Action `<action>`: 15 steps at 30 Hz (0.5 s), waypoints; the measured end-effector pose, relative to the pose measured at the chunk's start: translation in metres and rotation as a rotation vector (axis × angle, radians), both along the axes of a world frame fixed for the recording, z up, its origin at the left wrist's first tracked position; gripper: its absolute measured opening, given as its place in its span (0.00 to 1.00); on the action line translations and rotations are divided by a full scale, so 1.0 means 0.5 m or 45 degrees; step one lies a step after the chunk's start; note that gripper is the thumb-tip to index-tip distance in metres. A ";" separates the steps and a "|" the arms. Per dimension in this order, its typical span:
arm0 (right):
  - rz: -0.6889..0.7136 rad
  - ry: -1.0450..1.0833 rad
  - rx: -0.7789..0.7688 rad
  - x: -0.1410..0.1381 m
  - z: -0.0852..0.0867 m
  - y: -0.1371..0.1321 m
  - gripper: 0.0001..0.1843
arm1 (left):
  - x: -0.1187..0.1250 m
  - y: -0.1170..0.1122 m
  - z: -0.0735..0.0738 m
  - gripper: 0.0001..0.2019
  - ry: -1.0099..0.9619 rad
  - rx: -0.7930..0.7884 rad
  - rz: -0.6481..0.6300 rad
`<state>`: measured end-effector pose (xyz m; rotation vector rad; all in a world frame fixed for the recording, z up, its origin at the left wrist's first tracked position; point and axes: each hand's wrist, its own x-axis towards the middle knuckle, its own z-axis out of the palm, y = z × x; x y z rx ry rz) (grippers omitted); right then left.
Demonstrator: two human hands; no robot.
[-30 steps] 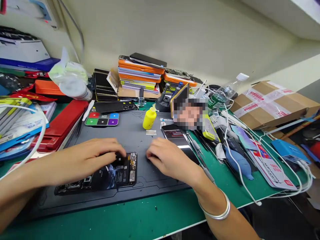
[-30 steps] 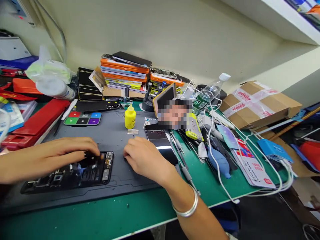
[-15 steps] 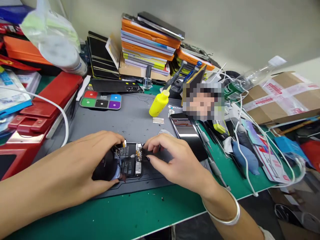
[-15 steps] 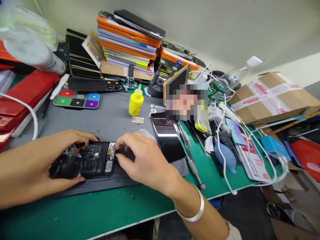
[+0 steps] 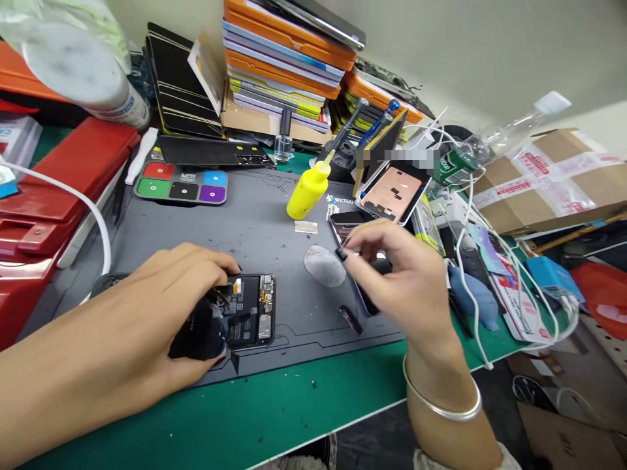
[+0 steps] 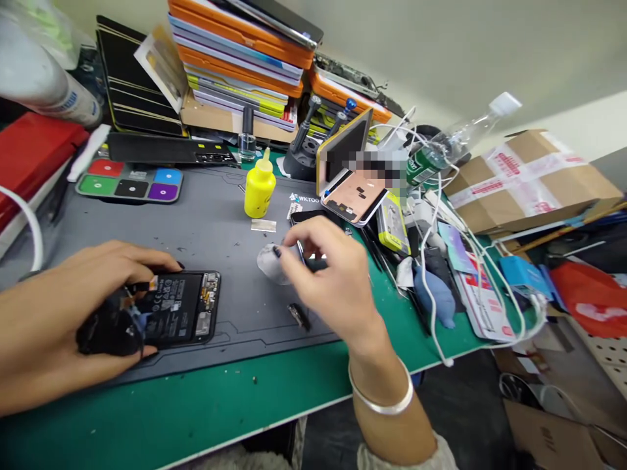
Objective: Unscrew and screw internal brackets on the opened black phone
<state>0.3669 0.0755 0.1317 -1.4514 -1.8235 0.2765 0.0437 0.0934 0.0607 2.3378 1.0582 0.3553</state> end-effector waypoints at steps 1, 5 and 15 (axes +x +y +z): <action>-0.103 0.016 0.069 0.014 0.003 0.005 0.07 | 0.005 -0.004 0.005 0.16 -0.001 0.022 0.014; -0.370 0.052 0.178 0.076 0.015 0.003 0.03 | 0.017 -0.011 0.022 0.18 0.034 -0.043 0.067; -0.558 -0.335 -0.511 0.223 0.014 -0.185 0.16 | 0.022 -0.012 -0.031 0.29 -0.009 0.078 0.054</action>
